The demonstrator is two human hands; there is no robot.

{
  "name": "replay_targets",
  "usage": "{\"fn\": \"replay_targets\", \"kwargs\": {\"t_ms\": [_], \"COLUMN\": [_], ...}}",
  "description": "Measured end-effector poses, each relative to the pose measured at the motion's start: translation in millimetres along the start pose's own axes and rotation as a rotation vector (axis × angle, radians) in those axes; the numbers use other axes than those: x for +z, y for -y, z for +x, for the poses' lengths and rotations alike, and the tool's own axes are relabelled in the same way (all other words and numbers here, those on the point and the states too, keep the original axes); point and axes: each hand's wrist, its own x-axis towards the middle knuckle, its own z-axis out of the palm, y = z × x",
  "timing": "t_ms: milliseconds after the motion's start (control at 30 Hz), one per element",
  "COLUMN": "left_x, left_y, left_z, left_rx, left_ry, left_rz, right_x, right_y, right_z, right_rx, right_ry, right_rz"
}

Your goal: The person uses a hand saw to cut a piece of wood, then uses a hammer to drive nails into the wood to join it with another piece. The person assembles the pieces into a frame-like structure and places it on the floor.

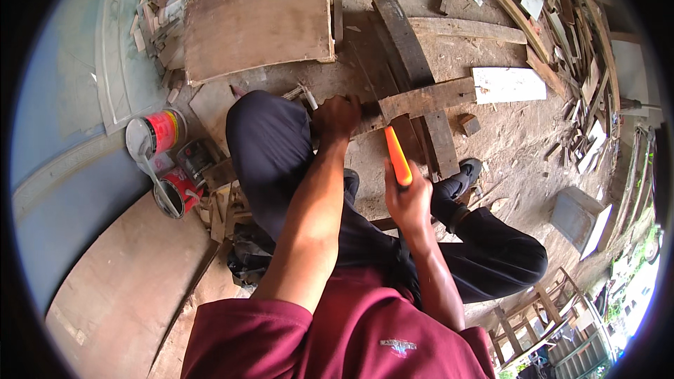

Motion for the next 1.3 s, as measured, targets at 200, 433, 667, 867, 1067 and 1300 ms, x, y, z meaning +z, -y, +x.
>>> {"fn": "replay_targets", "kwargs": {"t_ms": [200,433,667,867,1067,1300], "left_x": [16.1,-0.3,2.7,12.0,6.3,8.8], "left_y": [8.7,-6.1,0.8,2.0,-2.1,-4.5], "left_z": [5.2,2.2,-0.5,1.1,0.7,1.3], "left_rx": [0.02,0.01,0.035,0.075,0.001,0.064], "left_ry": [-0.056,-0.002,-0.089,-0.126,-0.084,-0.081], "left_rz": [0.034,0.003,0.028,0.046,0.048,0.087], "right_x": [-84.2,-14.2,-55.3,-24.4,-55.5,-25.0], "right_y": [29.8,14.8,15.9,14.6,12.0,7.8], "right_z": [-106.8,10.0,-78.3,-22.9,-72.7,-29.0], "right_rx": [0.13,0.1,0.018,0.023,0.103,0.01], "right_ry": [0.109,0.034,0.036,-0.024,0.078,-0.025], "right_rz": [-0.115,-0.034,-0.067,-0.032,-0.055,-0.002]}}
